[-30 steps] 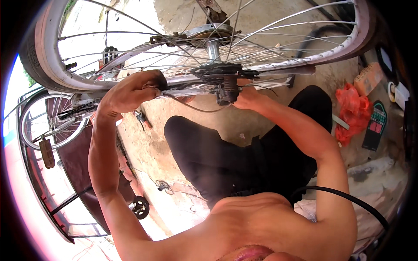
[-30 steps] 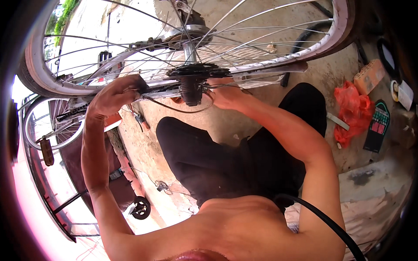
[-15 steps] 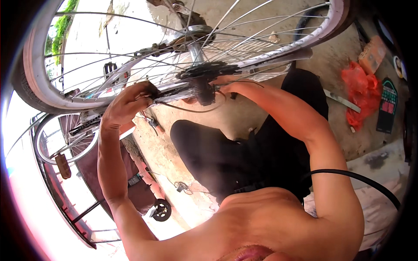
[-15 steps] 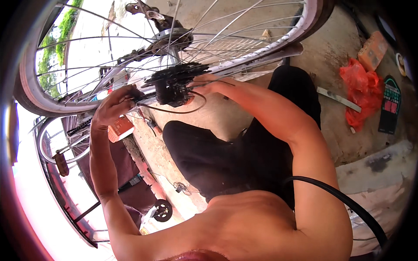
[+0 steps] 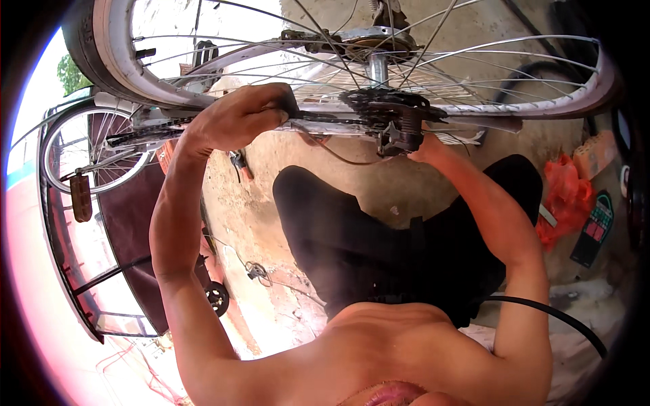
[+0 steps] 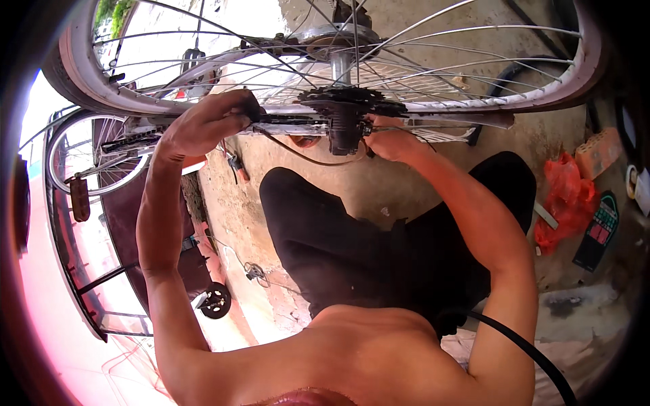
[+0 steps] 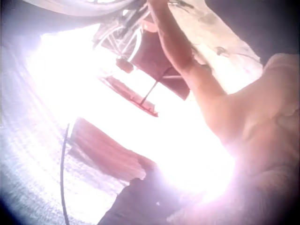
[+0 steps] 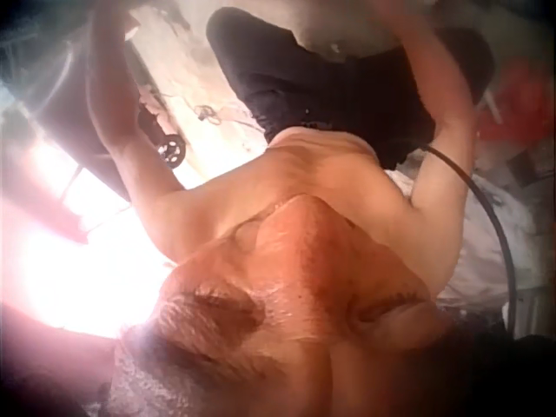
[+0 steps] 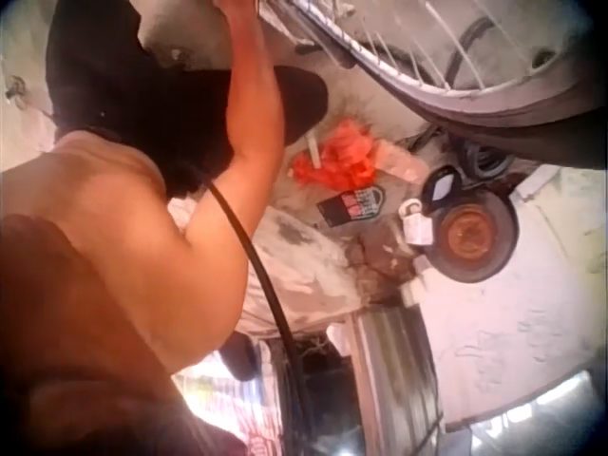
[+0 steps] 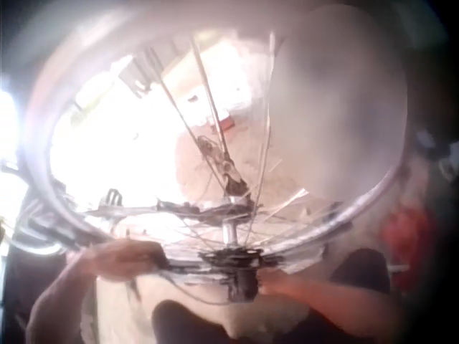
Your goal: The person manipulates a bicycle chain with their hands, threading it onto the cogs and through the rear derailleur of a bicycle positioned upside down on the ground.
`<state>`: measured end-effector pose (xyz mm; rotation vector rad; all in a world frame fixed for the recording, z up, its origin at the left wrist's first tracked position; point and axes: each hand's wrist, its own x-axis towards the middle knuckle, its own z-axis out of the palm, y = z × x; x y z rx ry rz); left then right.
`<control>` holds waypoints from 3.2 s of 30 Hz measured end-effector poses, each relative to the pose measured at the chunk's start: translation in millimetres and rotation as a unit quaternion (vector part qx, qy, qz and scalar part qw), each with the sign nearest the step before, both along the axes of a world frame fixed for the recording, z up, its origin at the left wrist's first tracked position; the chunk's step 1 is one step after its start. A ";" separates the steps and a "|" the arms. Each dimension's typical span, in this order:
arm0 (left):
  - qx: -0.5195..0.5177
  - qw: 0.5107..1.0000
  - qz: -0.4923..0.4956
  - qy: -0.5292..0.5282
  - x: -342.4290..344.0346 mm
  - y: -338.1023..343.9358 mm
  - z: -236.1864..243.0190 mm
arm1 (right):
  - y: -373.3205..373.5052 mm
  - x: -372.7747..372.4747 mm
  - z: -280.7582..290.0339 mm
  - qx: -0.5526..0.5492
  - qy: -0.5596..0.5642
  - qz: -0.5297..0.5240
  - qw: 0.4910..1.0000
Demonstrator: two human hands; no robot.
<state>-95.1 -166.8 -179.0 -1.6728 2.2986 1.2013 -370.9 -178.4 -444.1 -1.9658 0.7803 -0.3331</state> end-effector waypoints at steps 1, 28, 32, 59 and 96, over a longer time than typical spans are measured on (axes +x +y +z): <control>-0.011 1.000 0.011 0.003 -2.0 1.1 -0.9 | 0.5 -5.3 -11.4 -0.113 0.034 0.030 0.992; -0.315 0.949 0.004 0.012 -62.2 30.1 20.4 | 12.9 -22.5 -4.9 0.010 -0.098 -0.014 0.995; -0.352 0.936 -0.005 0.014 -71.4 31.6 29.2 | 15.9 -19.1 0.2 0.062 -0.145 -0.044 0.986; -0.417 0.906 0.003 0.072 -103.6 25.4 36.8 | 15.1 -16.4 -12.0 0.069 -0.108 -0.035 0.991; -0.364 0.881 0.121 0.277 -112.3 27.1 39.0 | 14.0 -15.6 -28.8 0.081 -0.136 -0.025 0.987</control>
